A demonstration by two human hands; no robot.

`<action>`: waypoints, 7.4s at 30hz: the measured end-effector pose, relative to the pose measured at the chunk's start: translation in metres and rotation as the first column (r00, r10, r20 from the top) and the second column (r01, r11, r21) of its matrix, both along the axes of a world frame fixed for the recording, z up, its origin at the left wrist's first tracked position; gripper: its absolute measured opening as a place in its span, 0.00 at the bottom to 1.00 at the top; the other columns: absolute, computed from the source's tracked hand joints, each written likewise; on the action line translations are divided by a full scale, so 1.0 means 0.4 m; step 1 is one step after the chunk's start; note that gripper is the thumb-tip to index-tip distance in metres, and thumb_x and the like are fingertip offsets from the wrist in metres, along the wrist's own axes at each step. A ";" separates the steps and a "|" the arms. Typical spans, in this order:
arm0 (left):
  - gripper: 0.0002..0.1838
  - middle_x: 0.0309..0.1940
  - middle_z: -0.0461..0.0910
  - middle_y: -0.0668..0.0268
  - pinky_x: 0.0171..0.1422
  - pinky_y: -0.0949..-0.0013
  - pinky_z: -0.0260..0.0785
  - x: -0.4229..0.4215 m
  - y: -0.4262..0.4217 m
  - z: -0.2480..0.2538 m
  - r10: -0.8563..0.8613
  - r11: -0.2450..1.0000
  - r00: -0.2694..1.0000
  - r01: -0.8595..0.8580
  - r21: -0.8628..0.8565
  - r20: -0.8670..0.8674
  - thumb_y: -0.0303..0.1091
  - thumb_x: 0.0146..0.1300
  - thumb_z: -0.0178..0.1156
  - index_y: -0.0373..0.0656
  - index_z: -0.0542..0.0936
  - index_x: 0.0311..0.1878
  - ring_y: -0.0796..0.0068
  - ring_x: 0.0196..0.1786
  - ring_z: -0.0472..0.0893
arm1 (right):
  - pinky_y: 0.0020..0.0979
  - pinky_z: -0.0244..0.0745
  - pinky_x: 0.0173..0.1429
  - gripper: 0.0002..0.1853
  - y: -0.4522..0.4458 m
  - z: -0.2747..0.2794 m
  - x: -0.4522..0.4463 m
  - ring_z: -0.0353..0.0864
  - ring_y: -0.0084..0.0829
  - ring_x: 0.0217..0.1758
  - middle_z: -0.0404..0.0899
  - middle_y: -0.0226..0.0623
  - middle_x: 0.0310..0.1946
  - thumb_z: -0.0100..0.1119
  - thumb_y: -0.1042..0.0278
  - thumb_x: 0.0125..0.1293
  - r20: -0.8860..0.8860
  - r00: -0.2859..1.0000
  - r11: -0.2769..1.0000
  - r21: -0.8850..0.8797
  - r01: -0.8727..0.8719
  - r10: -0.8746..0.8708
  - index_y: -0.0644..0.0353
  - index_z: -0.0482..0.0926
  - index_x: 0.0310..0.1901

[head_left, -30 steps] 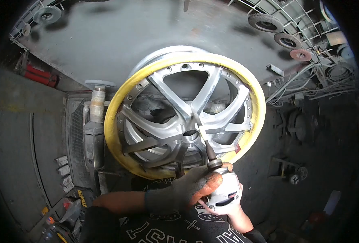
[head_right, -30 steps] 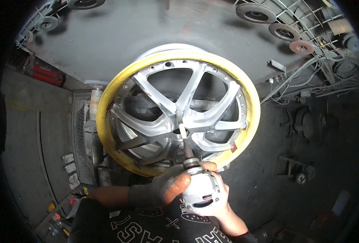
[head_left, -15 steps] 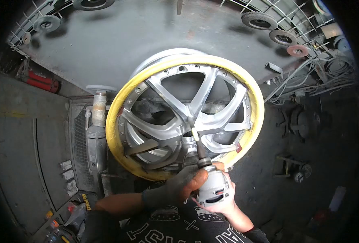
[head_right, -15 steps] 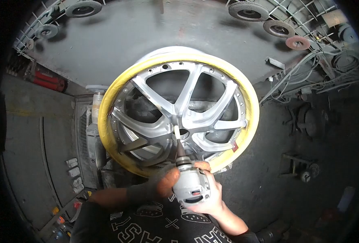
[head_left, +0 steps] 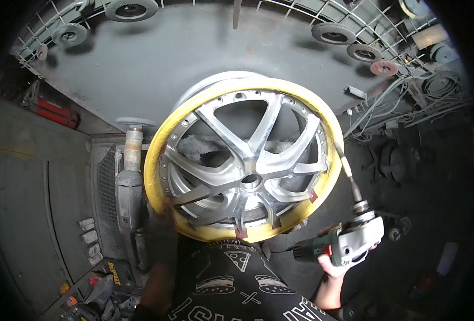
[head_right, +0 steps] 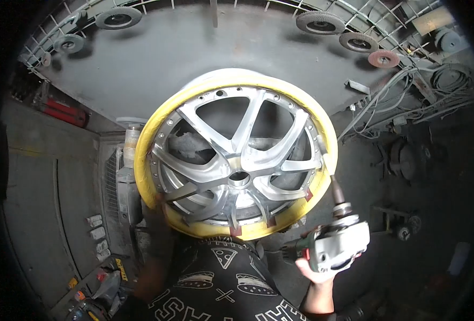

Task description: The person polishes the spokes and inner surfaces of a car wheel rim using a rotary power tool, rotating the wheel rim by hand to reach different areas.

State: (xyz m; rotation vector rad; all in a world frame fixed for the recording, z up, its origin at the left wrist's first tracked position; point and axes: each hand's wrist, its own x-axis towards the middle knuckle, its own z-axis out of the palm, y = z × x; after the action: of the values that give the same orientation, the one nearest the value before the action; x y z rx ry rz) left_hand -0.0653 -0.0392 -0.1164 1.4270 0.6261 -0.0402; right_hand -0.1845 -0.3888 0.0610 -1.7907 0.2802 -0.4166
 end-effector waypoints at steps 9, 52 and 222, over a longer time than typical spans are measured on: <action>0.14 0.31 0.80 0.65 0.37 0.70 0.71 0.062 0.042 -0.033 -0.042 0.941 0.969 -0.044 0.336 0.244 0.37 0.68 0.62 0.35 0.80 0.47 0.76 0.32 0.78 | 0.43 0.77 0.58 0.53 -0.061 -0.027 -0.051 0.80 0.41 0.54 0.74 0.45 0.53 0.83 0.61 0.47 -0.042 0.998 0.982 -0.178 -0.058 0.052 0.64 0.57 0.70; 0.40 0.58 0.78 0.56 0.65 0.67 0.71 0.001 -0.548 0.329 -0.928 0.165 0.317 0.820 -0.548 0.194 0.39 0.51 0.76 0.36 0.70 0.65 0.68 0.61 0.78 | 0.44 0.76 0.54 0.58 -0.143 -0.117 0.008 0.80 0.46 0.53 0.75 0.49 0.54 0.85 0.40 0.33 -0.240 0.907 0.918 -0.115 -0.380 0.345 0.63 0.67 0.64; 0.23 0.47 0.80 0.57 0.42 0.66 0.78 -0.054 -0.416 0.173 -0.884 0.397 0.424 0.454 -0.798 -0.198 0.49 0.72 0.54 0.41 0.75 0.59 0.66 0.44 0.82 | 0.42 0.82 0.51 0.51 -0.008 -0.102 0.076 0.86 0.47 0.49 0.81 0.50 0.48 0.84 0.48 0.39 -0.176 0.935 0.950 0.112 -0.292 0.309 0.68 0.66 0.59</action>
State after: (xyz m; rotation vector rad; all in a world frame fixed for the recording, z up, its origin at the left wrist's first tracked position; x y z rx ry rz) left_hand -0.0871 -0.2054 -0.0470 0.8406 0.3593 -1.4005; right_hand -0.1541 -0.3921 0.0203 -1.7563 0.1499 -0.0132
